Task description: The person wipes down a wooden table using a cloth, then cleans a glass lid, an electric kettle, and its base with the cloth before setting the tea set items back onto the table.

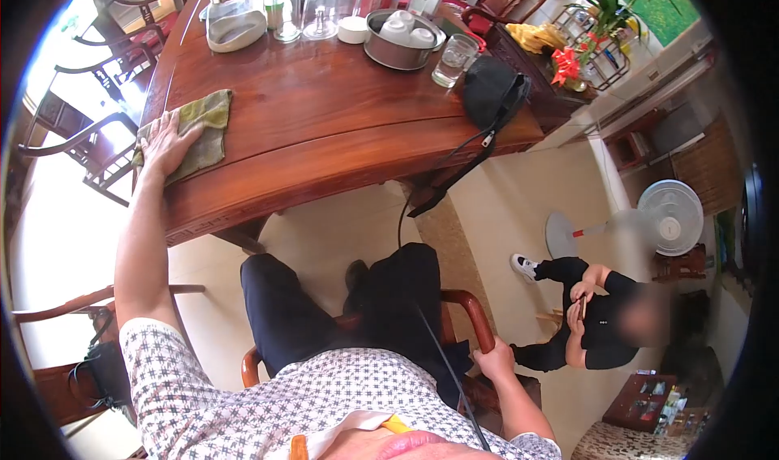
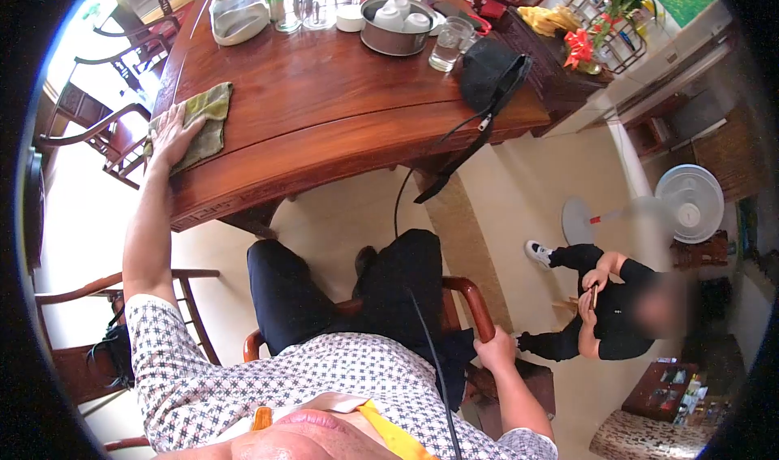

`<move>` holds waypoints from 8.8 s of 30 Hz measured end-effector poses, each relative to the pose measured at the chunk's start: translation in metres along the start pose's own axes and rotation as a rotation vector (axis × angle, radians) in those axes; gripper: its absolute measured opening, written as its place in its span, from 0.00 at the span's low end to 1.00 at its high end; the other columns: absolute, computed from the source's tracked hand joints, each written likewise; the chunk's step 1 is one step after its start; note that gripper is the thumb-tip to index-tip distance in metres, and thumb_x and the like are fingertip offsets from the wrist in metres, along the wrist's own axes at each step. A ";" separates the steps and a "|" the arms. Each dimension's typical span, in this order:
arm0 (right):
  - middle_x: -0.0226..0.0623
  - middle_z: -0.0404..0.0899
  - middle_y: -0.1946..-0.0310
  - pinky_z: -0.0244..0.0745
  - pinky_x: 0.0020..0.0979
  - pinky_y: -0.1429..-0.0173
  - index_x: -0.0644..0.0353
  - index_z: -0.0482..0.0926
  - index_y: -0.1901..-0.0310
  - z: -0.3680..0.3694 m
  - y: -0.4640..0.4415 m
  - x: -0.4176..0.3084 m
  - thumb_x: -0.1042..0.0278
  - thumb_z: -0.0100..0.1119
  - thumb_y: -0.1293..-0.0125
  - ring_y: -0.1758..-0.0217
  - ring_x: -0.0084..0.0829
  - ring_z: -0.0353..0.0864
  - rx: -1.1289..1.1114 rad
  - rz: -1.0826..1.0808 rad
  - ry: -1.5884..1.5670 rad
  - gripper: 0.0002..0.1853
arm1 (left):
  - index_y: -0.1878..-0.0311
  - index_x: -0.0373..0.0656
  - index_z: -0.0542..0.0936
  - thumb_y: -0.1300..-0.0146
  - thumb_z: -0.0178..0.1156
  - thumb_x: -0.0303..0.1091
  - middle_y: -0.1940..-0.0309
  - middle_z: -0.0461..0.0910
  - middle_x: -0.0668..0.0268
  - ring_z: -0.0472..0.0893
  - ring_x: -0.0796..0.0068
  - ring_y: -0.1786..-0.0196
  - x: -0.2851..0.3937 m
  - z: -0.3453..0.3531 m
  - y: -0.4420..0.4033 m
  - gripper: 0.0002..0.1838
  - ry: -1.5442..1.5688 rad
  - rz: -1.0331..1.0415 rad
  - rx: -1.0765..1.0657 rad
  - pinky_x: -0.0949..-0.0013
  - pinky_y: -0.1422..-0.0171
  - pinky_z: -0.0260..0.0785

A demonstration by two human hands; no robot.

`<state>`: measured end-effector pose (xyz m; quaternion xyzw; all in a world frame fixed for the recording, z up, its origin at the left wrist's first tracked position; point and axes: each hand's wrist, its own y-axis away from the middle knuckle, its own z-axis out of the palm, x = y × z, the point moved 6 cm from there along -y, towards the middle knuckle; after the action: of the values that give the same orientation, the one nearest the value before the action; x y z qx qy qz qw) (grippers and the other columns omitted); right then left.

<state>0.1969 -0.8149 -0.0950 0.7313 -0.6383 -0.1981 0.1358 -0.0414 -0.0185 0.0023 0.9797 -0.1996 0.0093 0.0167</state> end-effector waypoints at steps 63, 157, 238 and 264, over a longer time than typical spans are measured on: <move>0.42 0.82 0.64 0.78 0.43 0.54 0.61 0.79 0.45 -0.145 -0.032 -0.411 0.59 0.67 0.35 0.60 0.44 0.83 0.337 -1.272 -0.221 0.21 | 0.31 0.38 0.74 0.28 0.54 0.53 0.32 0.74 0.51 0.68 0.54 0.26 0.088 -0.014 0.071 0.32 0.393 0.201 0.241 0.55 0.21 0.55; 0.44 0.48 0.17 0.30 0.57 0.15 0.49 0.60 0.21 -0.036 0.013 -0.657 0.27 0.46 0.32 0.14 0.50 0.42 0.178 -1.374 0.348 0.45 | 0.22 0.36 0.61 0.33 0.49 0.71 0.23 0.62 0.48 0.62 0.52 0.21 -0.118 0.033 0.039 0.51 1.211 -0.208 0.238 0.60 0.18 0.50; 0.52 0.37 0.17 0.22 0.59 0.17 0.56 0.53 0.19 -0.078 -0.062 -0.607 0.31 0.50 0.31 0.14 0.54 0.29 0.029 -1.094 0.440 0.49 | 0.21 0.35 0.51 0.35 0.59 0.55 0.26 0.57 0.41 0.65 0.40 0.30 -0.065 -0.011 0.052 0.49 0.208 -0.351 -0.068 0.45 0.26 0.60; 0.54 0.49 0.19 0.32 0.58 0.16 0.56 0.59 0.22 -0.080 -0.104 -0.652 0.37 0.57 0.36 0.15 0.54 0.41 0.318 -0.717 0.209 0.46 | 0.19 0.40 0.50 0.37 0.63 0.55 0.26 0.59 0.45 0.63 0.44 0.26 -0.075 -0.013 0.045 0.51 0.371 -0.435 -0.149 0.42 0.24 0.56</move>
<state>0.2558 -0.1596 0.0048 0.9356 -0.3485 -0.0565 0.0075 -0.1285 -0.0304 0.0148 0.9771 0.0212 0.1698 0.1263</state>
